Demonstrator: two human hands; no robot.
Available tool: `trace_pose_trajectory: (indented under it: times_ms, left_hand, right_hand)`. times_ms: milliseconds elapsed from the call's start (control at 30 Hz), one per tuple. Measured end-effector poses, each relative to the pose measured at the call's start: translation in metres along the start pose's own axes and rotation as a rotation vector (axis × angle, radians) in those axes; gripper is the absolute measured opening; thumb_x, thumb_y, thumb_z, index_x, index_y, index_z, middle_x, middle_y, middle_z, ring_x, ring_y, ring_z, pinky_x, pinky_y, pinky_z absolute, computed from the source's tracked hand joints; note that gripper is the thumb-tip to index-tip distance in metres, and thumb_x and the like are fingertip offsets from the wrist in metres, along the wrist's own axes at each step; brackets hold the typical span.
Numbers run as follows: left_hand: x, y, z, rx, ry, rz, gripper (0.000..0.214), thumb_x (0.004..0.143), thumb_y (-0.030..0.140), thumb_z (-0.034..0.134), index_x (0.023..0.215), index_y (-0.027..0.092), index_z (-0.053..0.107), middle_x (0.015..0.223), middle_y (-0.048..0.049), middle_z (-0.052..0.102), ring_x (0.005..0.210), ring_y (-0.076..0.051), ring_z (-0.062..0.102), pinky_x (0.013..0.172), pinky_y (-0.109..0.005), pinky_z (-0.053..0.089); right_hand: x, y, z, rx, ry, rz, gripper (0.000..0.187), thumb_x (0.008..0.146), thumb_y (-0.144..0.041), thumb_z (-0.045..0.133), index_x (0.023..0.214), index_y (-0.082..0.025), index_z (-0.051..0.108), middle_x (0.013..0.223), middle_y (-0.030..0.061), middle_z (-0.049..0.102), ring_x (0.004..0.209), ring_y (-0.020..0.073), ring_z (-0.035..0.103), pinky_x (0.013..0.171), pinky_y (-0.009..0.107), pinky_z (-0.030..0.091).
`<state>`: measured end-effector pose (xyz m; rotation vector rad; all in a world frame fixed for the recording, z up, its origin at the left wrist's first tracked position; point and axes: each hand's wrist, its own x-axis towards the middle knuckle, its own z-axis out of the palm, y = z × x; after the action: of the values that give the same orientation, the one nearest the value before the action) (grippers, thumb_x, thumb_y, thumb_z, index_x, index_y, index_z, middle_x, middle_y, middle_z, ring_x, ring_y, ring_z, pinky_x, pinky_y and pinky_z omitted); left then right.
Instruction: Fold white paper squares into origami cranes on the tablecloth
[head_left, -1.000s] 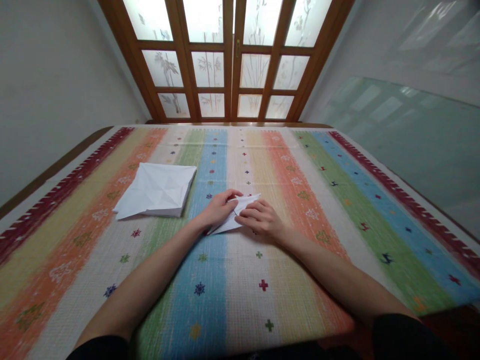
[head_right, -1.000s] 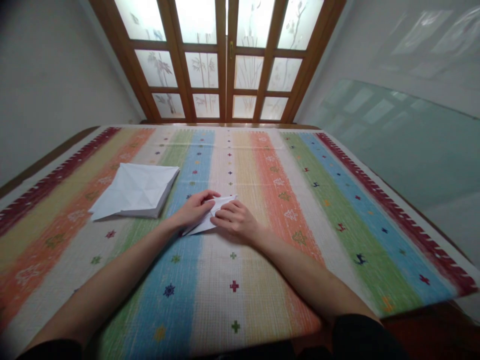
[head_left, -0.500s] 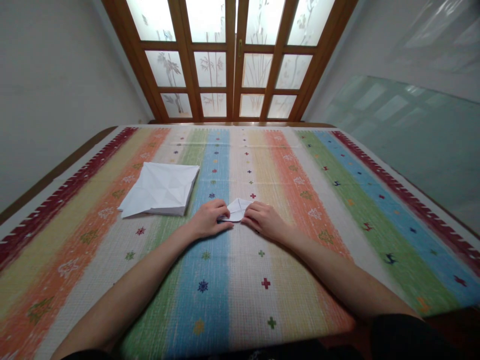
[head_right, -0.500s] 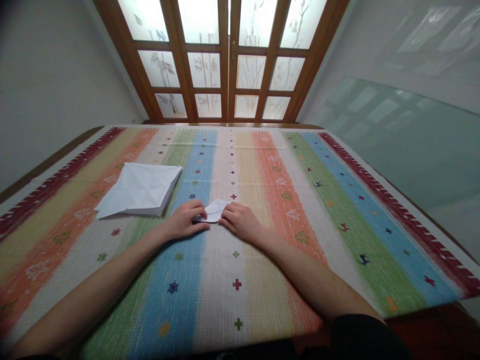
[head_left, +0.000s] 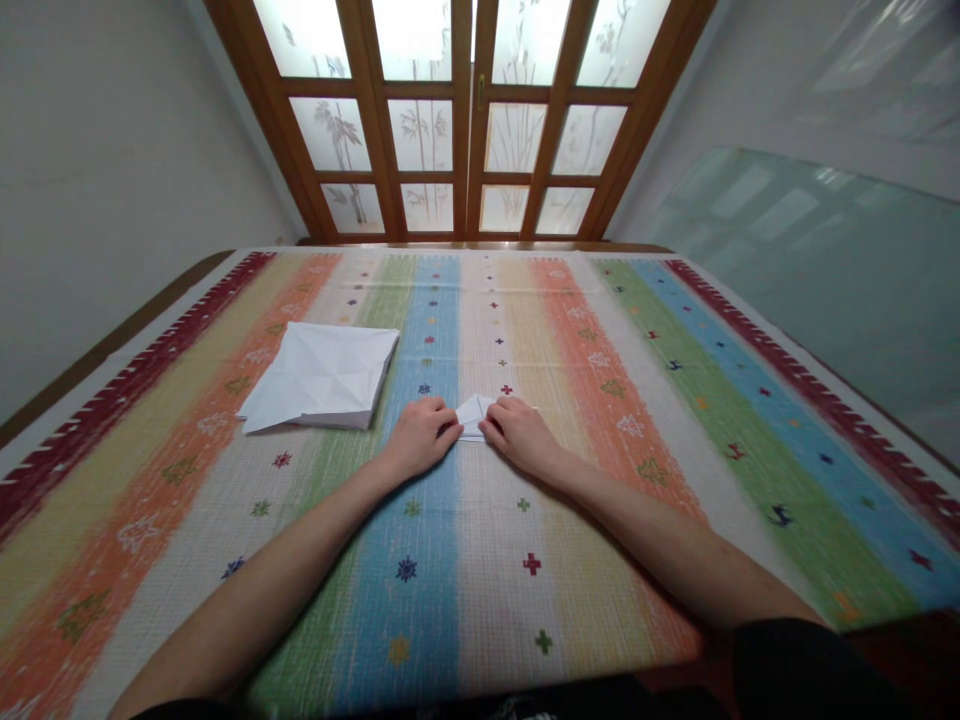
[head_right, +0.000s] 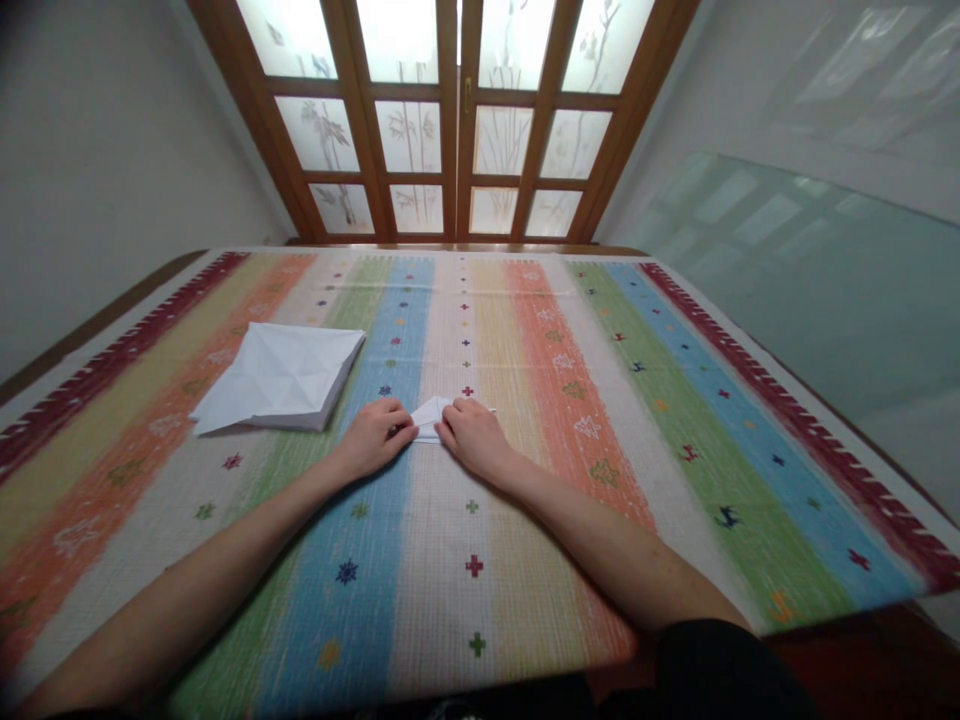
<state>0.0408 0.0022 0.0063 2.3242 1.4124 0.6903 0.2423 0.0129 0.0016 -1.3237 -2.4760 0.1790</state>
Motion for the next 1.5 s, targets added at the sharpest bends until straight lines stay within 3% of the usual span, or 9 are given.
trace_pose_trajectory:
  times_ms: [233, 433, 567, 667, 767, 867, 1067, 1367, 1500]
  left_hand:
    - [-0.005, 0.000, -0.003, 0.233, -0.017, 0.005, 0.019, 0.086, 0.027, 0.055, 0.073, 0.017, 0.065, 0.085, -0.0081, 0.060, 0.085, -0.024, 0.053, 0.074, -0.036, 0.039]
    - [-0.019, 0.004, -0.020, 0.432, 0.038, 0.037, 0.022, 0.090, 0.026, 0.048, 0.080, 0.016, 0.064, 0.092, -0.0139, 0.063, 0.093, -0.029, 0.054, 0.080, -0.043, 0.039]
    - [-0.032, 0.018, -0.018, 0.449, 0.056, 0.116, 0.028, 0.093, 0.027, 0.042, 0.103, 0.014, 0.064, 0.114, -0.0185, 0.063, 0.110, -0.032, 0.055, 0.093, -0.046, 0.038]
    - [-0.043, 0.030, -0.002, 0.411, -0.093, 0.251, 0.057, 0.094, 0.050, 0.040, 0.135, 0.011, 0.046, 0.144, -0.0181, 0.047, 0.136, -0.031, 0.039, 0.111, -0.045, 0.027]
    - [-0.051, 0.035, 0.013, 0.434, -0.277, 0.205, 0.086, 0.089, 0.069, 0.034, 0.146, 0.004, 0.030, 0.154, -0.0219, 0.030, 0.145, -0.032, 0.024, 0.116, -0.044, 0.020]
    - [-0.053, 0.035, 0.017, 0.448, -0.350, 0.134, 0.094, 0.086, 0.074, 0.032, 0.148, 0.003, 0.025, 0.157, -0.0229, 0.022, 0.147, -0.032, 0.017, 0.118, -0.045, 0.017]
    - [-0.052, 0.033, 0.013, 0.428, -0.363, 0.128, 0.096, 0.084, 0.075, 0.033, 0.149, 0.005, 0.024, 0.157, -0.0224, 0.021, 0.148, -0.032, 0.015, 0.118, -0.044, 0.017]
    - [-0.046, 0.038, 0.010, 0.424, -0.305, 0.116, 0.094, 0.083, 0.076, 0.038, 0.148, 0.009, 0.027, 0.153, -0.0202, 0.034, 0.143, -0.032, 0.029, 0.113, -0.045, 0.025]
    - [-0.034, 0.051, 0.010, 0.476, -0.272, 0.081, 0.088, 0.082, 0.074, 0.044, 0.144, 0.011, 0.038, 0.143, -0.0197, 0.047, 0.131, -0.035, 0.042, 0.106, -0.047, 0.032]
  right_hand:
    - [0.004, -0.006, 0.000, -0.040, -0.030, 0.061, 0.019, 0.093, -0.025, 0.054, 0.078, -0.016, 0.062, 0.082, 0.0091, 0.065, 0.078, 0.0201, 0.057, 0.069, 0.031, 0.040]
    - [0.004, -0.006, -0.001, -0.055, -0.045, 0.063, 0.021, 0.093, -0.026, 0.053, 0.078, -0.016, 0.062, 0.084, 0.0097, 0.065, 0.078, 0.0202, 0.058, 0.068, 0.031, 0.040]
    - [0.003, -0.006, 0.000, -0.049, -0.045, 0.072, 0.021, 0.094, -0.027, 0.052, 0.080, -0.015, 0.063, 0.085, 0.0103, 0.065, 0.079, 0.0203, 0.057, 0.069, 0.030, 0.039]
    - [0.004, -0.007, 0.000, -0.050, -0.051, 0.070, 0.020, 0.094, -0.026, 0.052, 0.081, -0.015, 0.063, 0.086, 0.0097, 0.065, 0.080, 0.0201, 0.057, 0.069, 0.029, 0.039]
    - [0.003, -0.007, -0.002, -0.068, -0.058, 0.085, 0.020, 0.094, -0.026, 0.052, 0.082, -0.015, 0.063, 0.086, 0.0090, 0.066, 0.080, 0.0194, 0.057, 0.067, 0.028, 0.037]
    - [0.001, -0.007, -0.003, -0.100, -0.038, 0.102, 0.022, 0.094, -0.030, 0.052, 0.082, -0.016, 0.064, 0.086, 0.0090, 0.066, 0.079, 0.0198, 0.056, 0.066, 0.029, 0.034]
    - [-0.005, 0.000, -0.005, -0.142, 0.009, 0.120, 0.028, 0.094, -0.039, 0.054, 0.078, -0.017, 0.063, 0.084, 0.0080, 0.066, 0.082, 0.0221, 0.056, 0.071, 0.033, 0.031]
    - [-0.021, 0.021, -0.016, -0.080, 0.044, 0.188, 0.027, 0.087, -0.041, 0.063, 0.073, -0.018, 0.060, 0.085, 0.0069, 0.065, 0.083, 0.0232, 0.056, 0.075, 0.035, 0.030]
    - [-0.009, 0.025, -0.020, 0.109, 0.104, 0.166, 0.015, 0.083, -0.032, 0.065, 0.086, -0.018, 0.062, 0.092, 0.0074, 0.065, 0.088, 0.0229, 0.057, 0.078, 0.035, 0.035]
